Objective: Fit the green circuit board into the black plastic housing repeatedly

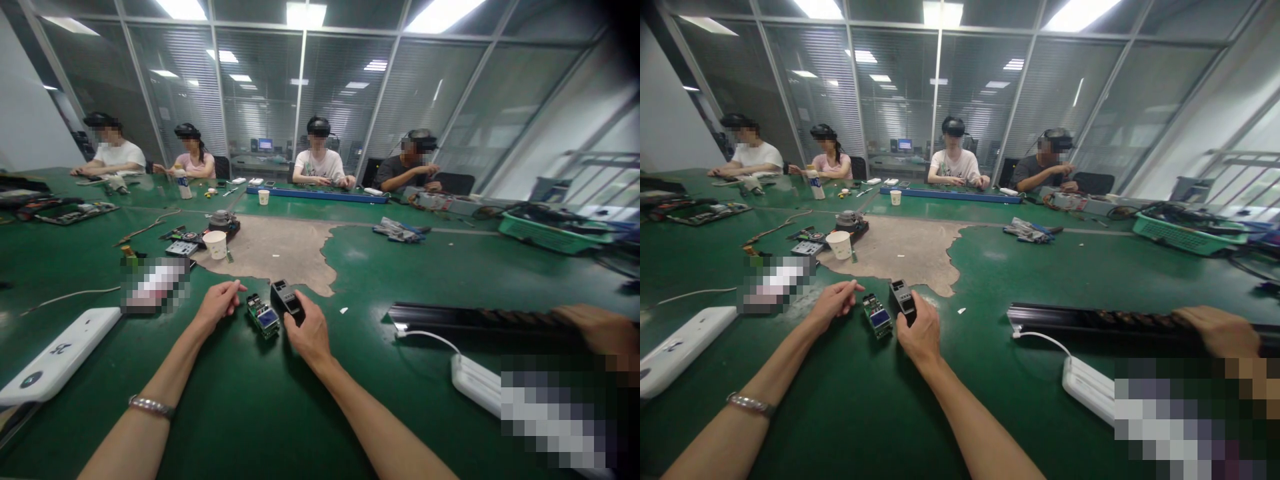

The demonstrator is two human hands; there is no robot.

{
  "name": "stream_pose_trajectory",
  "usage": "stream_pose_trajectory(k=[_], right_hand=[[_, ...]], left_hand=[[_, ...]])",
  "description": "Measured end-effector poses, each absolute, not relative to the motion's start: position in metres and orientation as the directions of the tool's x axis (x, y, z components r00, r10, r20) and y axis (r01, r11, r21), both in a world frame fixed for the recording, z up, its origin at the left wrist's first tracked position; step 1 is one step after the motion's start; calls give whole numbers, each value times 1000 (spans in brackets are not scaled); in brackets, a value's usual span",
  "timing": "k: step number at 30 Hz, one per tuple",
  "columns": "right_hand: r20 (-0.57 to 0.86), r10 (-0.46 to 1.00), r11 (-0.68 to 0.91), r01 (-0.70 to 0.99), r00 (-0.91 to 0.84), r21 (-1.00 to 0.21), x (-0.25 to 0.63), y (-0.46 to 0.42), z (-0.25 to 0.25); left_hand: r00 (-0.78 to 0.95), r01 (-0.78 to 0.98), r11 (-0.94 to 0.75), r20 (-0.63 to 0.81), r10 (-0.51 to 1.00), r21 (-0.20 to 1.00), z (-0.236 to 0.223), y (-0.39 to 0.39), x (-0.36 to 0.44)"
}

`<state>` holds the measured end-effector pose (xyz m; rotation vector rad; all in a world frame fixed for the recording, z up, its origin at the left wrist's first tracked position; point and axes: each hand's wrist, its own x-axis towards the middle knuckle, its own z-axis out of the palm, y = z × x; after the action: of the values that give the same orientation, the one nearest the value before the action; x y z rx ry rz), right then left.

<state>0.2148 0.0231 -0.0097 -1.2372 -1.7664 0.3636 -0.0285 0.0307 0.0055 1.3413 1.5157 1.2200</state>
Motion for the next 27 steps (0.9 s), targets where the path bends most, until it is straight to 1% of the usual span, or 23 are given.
stream_pose_trajectory(k=[3, 5, 7, 9, 12, 16, 24, 27], right_hand=[[481, 876, 427, 504, -26, -751, 215, 23, -5], [493, 870, 453, 413, -10, -790, 215, 20, 1], [519, 854, 500, 334, -36, -799, 213, 16, 9], [547, 832, 548, 296, -94, -782, 210, 10, 15], [590, 791, 609, 305, -164, -732, 203, 2, 19], [630, 748, 660, 333, -210, -673, 194, -2, 18], [682, 700, 698, 402, -210, -593, 183, -1, 18], [704, 667, 732, 392, -243, -558, 181, -3, 18]], left_hand=[[-156, 263, -5, 48, 987, 965, 6, 31, -28], [-163, 262, 3, 41, 986, 965, 7, 31, -28], [-175, 252, 10, 35, 984, 968, 8, 32, -28], [-182, 232, 5, 38, 983, 973, 8, 33, -28], [-181, 207, -18, 57, 982, 978, 6, 33, -28], [-186, 199, -33, 71, 980, 980, 4, 33, -28], [-175, 172, -73, 103, 979, 982, 5, 29, -31], [-176, 165, -83, 112, 978, 983, 6, 29, -31]])
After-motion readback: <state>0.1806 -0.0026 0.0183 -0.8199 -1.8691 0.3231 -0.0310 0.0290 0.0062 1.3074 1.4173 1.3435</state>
